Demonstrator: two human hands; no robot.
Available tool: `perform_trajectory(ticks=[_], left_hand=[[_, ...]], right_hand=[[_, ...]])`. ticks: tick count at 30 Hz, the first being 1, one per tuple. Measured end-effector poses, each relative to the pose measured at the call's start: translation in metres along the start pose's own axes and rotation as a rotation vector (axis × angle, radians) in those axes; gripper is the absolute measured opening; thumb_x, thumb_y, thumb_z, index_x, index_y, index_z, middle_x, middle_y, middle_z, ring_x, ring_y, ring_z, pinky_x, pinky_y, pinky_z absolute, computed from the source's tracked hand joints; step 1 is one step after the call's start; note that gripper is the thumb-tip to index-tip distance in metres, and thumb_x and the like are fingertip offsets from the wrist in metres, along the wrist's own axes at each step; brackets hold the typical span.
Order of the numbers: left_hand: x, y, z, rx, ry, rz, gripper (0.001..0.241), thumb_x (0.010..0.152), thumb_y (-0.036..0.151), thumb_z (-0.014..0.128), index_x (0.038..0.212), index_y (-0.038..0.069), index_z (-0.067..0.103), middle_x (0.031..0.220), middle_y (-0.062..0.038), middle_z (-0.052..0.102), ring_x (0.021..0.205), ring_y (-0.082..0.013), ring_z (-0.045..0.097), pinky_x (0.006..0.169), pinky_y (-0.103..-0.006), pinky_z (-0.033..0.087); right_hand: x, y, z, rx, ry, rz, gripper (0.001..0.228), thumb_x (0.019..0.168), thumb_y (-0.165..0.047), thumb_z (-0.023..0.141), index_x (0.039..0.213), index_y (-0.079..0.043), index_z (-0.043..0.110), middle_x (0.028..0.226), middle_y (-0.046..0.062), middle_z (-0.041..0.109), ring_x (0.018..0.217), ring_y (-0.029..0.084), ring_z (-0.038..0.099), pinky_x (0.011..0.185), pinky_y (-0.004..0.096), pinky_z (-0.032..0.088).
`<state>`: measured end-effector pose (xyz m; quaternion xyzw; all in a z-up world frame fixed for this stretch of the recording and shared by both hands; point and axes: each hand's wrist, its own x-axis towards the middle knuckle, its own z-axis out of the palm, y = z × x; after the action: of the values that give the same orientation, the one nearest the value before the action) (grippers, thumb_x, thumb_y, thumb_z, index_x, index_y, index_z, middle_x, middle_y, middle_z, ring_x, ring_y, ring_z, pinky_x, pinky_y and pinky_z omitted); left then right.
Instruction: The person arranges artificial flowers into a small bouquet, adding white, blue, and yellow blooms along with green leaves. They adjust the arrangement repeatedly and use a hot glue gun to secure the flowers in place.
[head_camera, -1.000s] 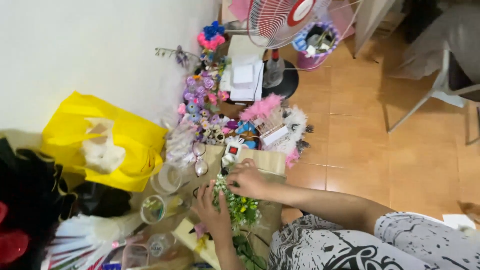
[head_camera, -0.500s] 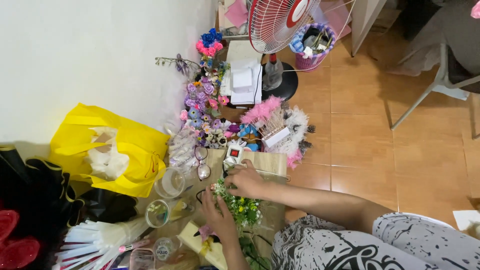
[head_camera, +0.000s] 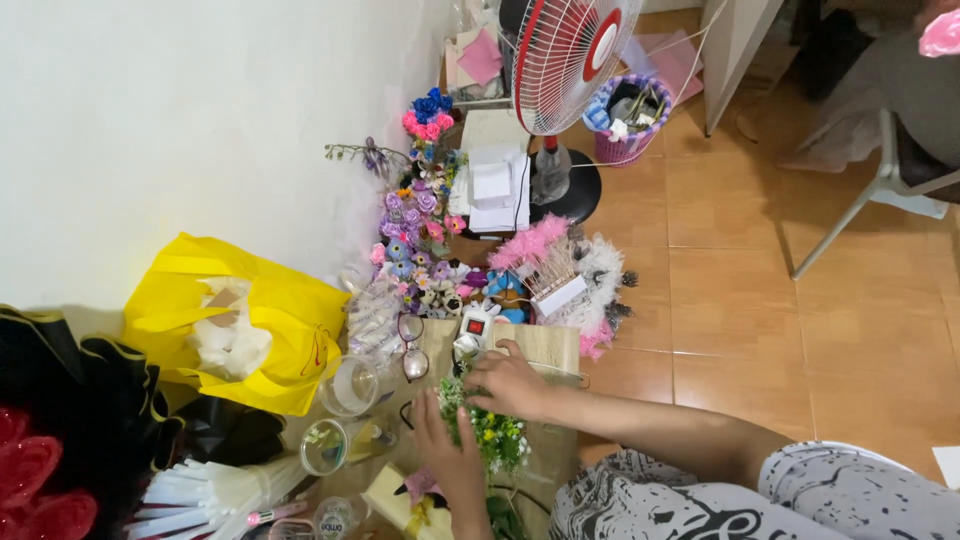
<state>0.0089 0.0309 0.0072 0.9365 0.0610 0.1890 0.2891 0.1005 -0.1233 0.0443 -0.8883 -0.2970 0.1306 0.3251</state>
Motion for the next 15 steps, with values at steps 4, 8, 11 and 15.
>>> perform_trajectory(ticks=[4,8,11,15], left_hand=[[-0.013,0.012,-0.018,-0.031,0.068,-0.14,0.06,0.098,0.034,0.056,0.152,0.01,0.043,0.159,-0.017,0.039,0.145,-0.0355,0.037,0.113,-0.0542,0.038],[-0.032,0.024,-0.026,-0.077,0.009,-0.152,0.043,0.096,0.025,0.06,0.136,0.01,0.06,0.143,-0.008,0.056,0.129,-0.0244,0.054,0.086,-0.0363,0.054],[-0.054,0.011,-0.006,-0.035,-0.007,-0.002,0.032,0.096,0.02,0.062,0.126,0.01,0.066,0.133,-0.007,0.063,0.128,-0.0264,0.056,0.104,-0.0454,0.049],[-0.072,-0.007,0.021,0.141,0.014,0.202,0.024,0.088,0.019,0.069,0.111,0.022,0.068,0.127,0.004,0.066,0.127,-0.0229,0.057,0.117,-0.0654,0.026]], right_hand=[[-0.019,0.026,0.003,0.024,0.016,-0.047,0.021,0.093,-0.039,0.067,0.106,-0.023,0.075,0.119,0.0,0.071,0.12,0.024,0.059,0.111,0.052,0.024],[-0.041,0.022,-0.006,0.059,-0.107,0.01,0.022,0.093,-0.04,0.072,0.106,-0.022,0.075,0.102,-0.005,0.076,0.104,0.019,0.067,0.112,0.049,0.028],[-0.049,0.024,0.001,0.068,-0.072,-0.015,0.017,0.092,-0.032,0.075,0.106,-0.022,0.075,0.101,-0.005,0.077,0.102,0.018,0.069,0.112,0.046,0.032],[-0.05,0.028,0.006,0.101,0.02,-0.049,0.012,0.092,-0.027,0.075,0.102,-0.02,0.077,0.095,-0.004,0.078,0.096,0.017,0.071,0.111,0.046,0.034]])
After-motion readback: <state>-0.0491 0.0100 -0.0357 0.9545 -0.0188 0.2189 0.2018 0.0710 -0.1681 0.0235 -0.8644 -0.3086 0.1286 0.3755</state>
